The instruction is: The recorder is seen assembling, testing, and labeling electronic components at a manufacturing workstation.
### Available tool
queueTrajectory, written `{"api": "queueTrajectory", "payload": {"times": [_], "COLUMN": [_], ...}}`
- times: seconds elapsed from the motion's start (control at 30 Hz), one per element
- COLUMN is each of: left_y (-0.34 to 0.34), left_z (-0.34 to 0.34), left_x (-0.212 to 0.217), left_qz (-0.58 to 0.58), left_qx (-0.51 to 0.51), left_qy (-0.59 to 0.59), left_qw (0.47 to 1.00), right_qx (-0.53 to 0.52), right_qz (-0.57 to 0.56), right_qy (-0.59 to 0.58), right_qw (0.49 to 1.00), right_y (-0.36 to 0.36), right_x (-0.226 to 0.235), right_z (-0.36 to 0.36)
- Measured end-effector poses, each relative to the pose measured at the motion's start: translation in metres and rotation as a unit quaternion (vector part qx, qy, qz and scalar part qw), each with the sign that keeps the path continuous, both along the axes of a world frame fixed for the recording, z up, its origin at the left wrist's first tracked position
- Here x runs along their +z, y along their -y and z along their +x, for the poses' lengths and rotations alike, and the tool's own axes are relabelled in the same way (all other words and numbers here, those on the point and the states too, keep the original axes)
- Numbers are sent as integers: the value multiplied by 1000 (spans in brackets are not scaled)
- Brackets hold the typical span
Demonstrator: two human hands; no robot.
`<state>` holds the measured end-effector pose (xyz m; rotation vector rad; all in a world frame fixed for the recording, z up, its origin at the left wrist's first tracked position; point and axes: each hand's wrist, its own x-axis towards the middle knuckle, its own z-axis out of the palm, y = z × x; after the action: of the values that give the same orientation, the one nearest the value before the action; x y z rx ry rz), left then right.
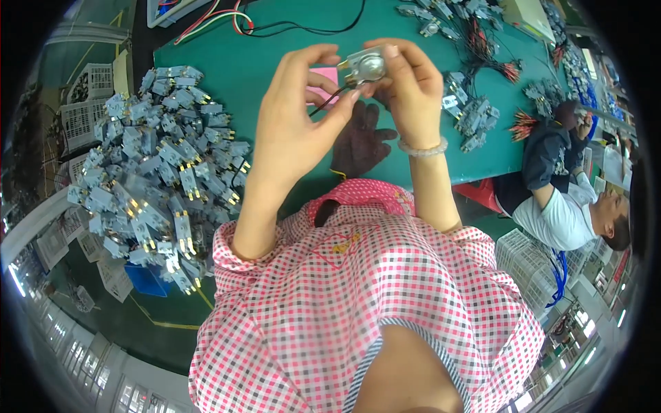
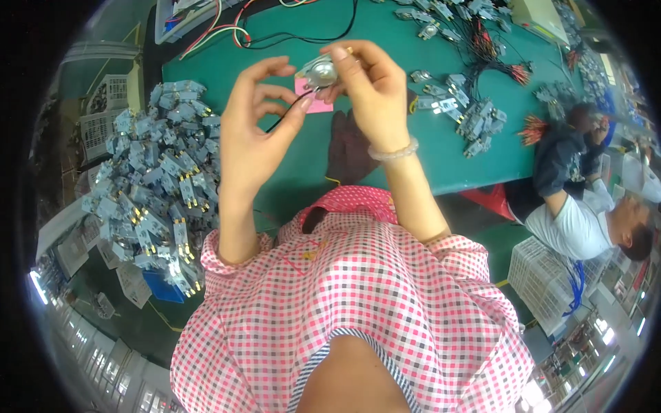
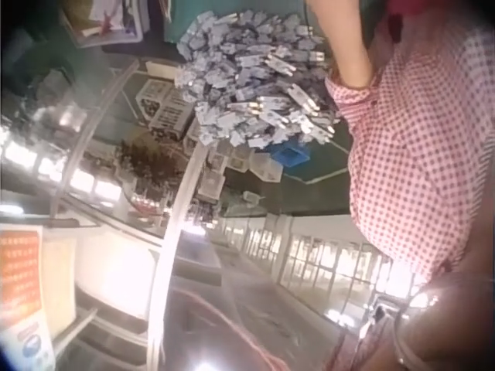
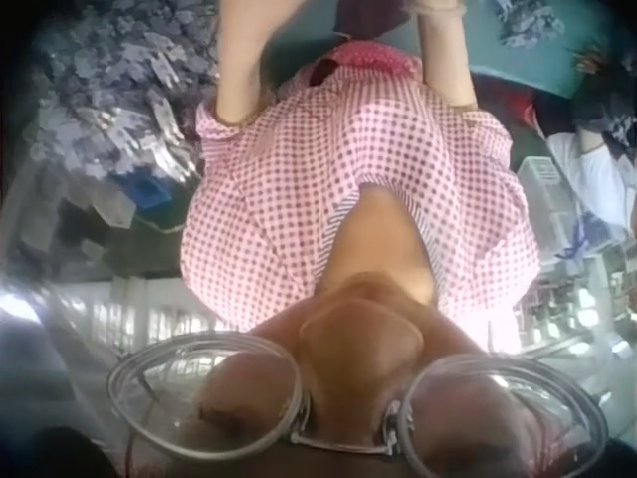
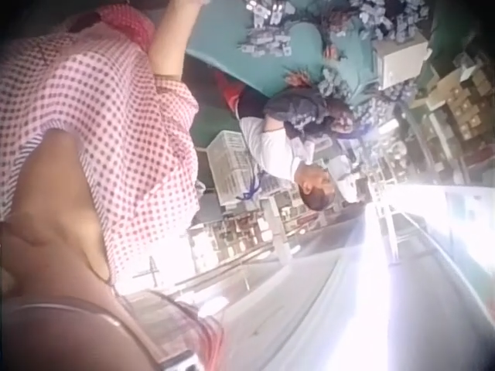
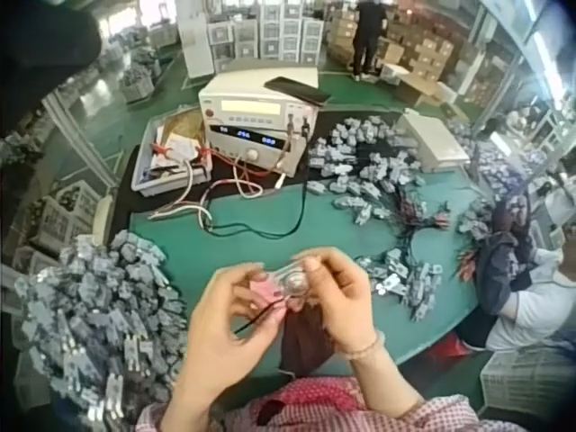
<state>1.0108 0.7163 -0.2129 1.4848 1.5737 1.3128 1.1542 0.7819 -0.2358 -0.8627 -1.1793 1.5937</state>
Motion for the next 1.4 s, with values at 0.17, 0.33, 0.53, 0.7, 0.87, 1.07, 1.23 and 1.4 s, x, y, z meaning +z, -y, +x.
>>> {"api": "queueTrajectory", "payload": {"times": [0.17,0.33,0.53,0.7,0.87,1.07,1.23,1.4], "left_y": [32,46,51,54,61,65,67,69], "left_z": [23,39,41,46,44,41,40,39], "left_x": [24,24,25,19,22,19,17,16], "left_qz": [-18,-91,-135,-44,-37,-33,-33,-42], "left_qx": [-46,-19,-69,-17,-22,-19,-12,-21], "left_qy": [-31,159,252,195,274,301,297,316], "left_qw": [998,983,956,980,961,953,954,947], "right_qx": [-29,-22,-22,-2,-3,13,13,34], "right_qz": [25,38,84,142,146,152,178,169], "right_qy": [-73,-99,-68,-10,-22,-28,41,56], "right_qw": [997,994,994,990,989,988,983,984], "right_y": [22,39,55,64,72,73,78,79], "right_x": [19,27,35,40,47,46,50,49], "right_z": [27,42,49,51,50,50,53,57]}}
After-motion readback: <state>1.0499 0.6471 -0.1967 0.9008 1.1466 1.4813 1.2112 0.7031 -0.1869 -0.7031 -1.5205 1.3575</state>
